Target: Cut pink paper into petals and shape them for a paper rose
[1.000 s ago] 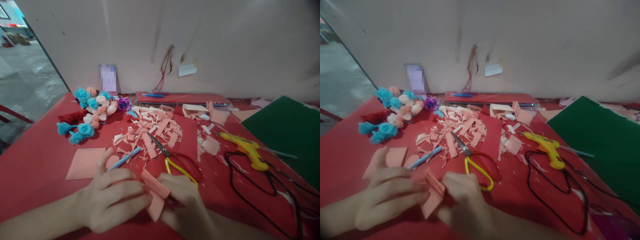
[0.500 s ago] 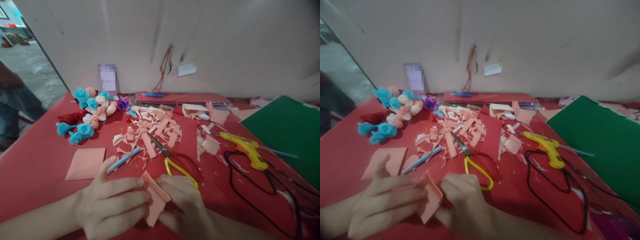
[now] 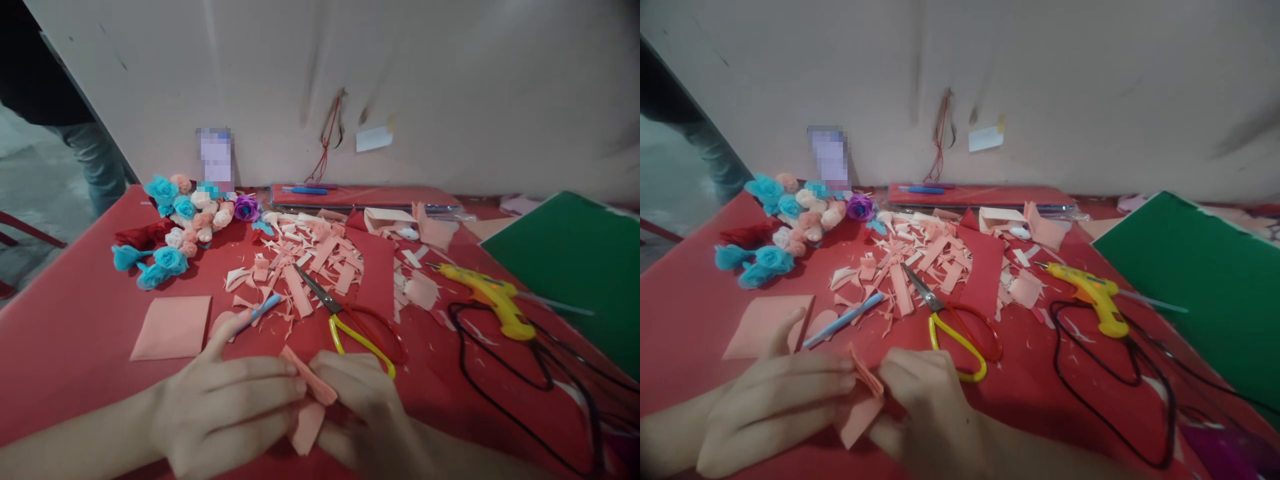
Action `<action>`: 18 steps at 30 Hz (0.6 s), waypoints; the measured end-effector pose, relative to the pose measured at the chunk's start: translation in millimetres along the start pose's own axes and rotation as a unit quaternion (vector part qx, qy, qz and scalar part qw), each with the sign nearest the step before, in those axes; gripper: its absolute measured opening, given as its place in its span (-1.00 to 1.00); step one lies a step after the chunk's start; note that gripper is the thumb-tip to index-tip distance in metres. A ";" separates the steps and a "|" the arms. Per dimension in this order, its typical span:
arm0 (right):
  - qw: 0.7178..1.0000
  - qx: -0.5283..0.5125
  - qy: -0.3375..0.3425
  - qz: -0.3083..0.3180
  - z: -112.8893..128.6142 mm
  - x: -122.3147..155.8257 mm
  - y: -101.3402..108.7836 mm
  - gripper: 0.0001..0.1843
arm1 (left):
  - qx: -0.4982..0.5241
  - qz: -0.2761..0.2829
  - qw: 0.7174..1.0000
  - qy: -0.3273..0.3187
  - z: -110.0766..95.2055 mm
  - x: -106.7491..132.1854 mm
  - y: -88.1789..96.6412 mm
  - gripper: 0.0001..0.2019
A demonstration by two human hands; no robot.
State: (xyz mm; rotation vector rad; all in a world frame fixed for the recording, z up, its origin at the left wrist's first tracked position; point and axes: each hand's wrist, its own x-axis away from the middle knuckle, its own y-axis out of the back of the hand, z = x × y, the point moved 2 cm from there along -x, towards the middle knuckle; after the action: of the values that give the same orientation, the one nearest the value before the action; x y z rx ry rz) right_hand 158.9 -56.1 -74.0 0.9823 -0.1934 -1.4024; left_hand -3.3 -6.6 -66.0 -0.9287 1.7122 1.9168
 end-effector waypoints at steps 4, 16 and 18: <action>1.000 -0.006 -0.012 0.014 -1.5 0.2 -1.0 -0.75 | 0.109 -0.073 0.991 -0.028 0.3 -13.5 7.1 -0.72; 0.999 0.021 0.013 -0.022 0.2 0.7 0.8 -0.73 | 0.090 -0.071 0.993 0.003 0.4 -14.3 9.3 -0.77; 0.999 0.031 0.020 -0.021 0.9 0.1 2.3 -0.72 | 0.085 -0.076 0.993 -0.008 0.3 -13.2 9.2 -0.78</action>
State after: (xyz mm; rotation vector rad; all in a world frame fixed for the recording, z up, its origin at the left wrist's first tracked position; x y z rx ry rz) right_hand 160.0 -57.0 -72.0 1.0706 -0.1878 -1.4203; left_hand -0.5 -6.1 -50.2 -0.9467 1.7112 1.6497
